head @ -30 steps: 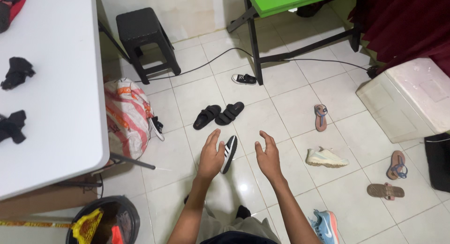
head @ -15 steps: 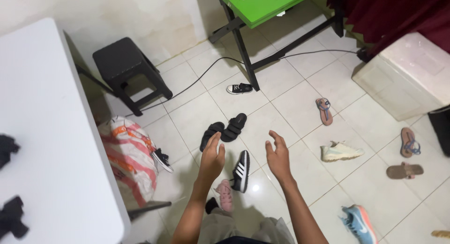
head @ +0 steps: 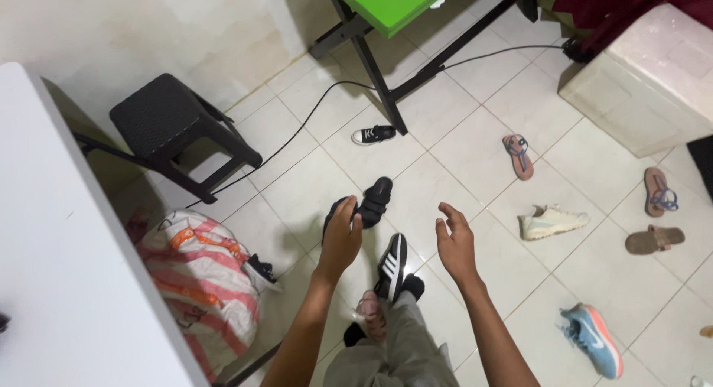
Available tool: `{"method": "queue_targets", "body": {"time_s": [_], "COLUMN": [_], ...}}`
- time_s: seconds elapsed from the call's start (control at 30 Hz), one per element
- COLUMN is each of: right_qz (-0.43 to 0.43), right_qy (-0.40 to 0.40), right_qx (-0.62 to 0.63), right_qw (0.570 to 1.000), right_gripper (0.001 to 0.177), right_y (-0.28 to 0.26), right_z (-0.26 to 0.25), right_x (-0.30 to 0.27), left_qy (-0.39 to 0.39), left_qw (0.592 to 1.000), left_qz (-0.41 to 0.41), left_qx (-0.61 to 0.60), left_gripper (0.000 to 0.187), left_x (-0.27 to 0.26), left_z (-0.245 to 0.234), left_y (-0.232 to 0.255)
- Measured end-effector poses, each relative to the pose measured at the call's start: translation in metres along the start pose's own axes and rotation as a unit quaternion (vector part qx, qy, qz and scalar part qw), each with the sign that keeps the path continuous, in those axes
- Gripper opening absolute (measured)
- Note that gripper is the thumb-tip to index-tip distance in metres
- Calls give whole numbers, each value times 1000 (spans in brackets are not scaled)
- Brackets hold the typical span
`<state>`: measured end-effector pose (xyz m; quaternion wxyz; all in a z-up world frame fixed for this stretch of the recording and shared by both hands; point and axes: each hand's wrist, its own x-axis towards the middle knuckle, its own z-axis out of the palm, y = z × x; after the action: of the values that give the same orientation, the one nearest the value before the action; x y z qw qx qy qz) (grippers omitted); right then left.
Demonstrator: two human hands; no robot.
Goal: The person picks up several shoes and sandals from the tiled floor and aligns them against the wall, then gathers a bundle of wooden hangers.
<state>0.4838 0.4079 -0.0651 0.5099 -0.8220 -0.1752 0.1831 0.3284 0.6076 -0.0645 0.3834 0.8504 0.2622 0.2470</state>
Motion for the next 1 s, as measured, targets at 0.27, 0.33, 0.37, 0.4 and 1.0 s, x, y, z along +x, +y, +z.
{"method": "queue_targets", "body": {"time_s": [0.27,0.33,0.37,0.4,1.0], "right_qz": [11,26,34,42,-25], "right_qy": [-33,-45,-41,-37,-95], "right_qx": [9,-9,-8,-7,-111], "right_qw": [999,999,999,998,989], "right_gripper": [34,32,30,28,23], "right_y": [36,46,53,61,449], "right_z": [22,28,33,41,313], "right_x": [102,122,132,142,275], "left_qy": [-29,-27,-24,-21,-83], "left_qw": [995,994,993,991,979], "left_qz": [-94,-107,-119,-131,-173], "left_qx": [9,10,9,9,67], "left_gripper": [43,43,43,43,42], "left_x": [78,91,99,106,68], "left_z": [44,58,64,72,307], "left_y": [-47,-59,-68,-80,-515]}}
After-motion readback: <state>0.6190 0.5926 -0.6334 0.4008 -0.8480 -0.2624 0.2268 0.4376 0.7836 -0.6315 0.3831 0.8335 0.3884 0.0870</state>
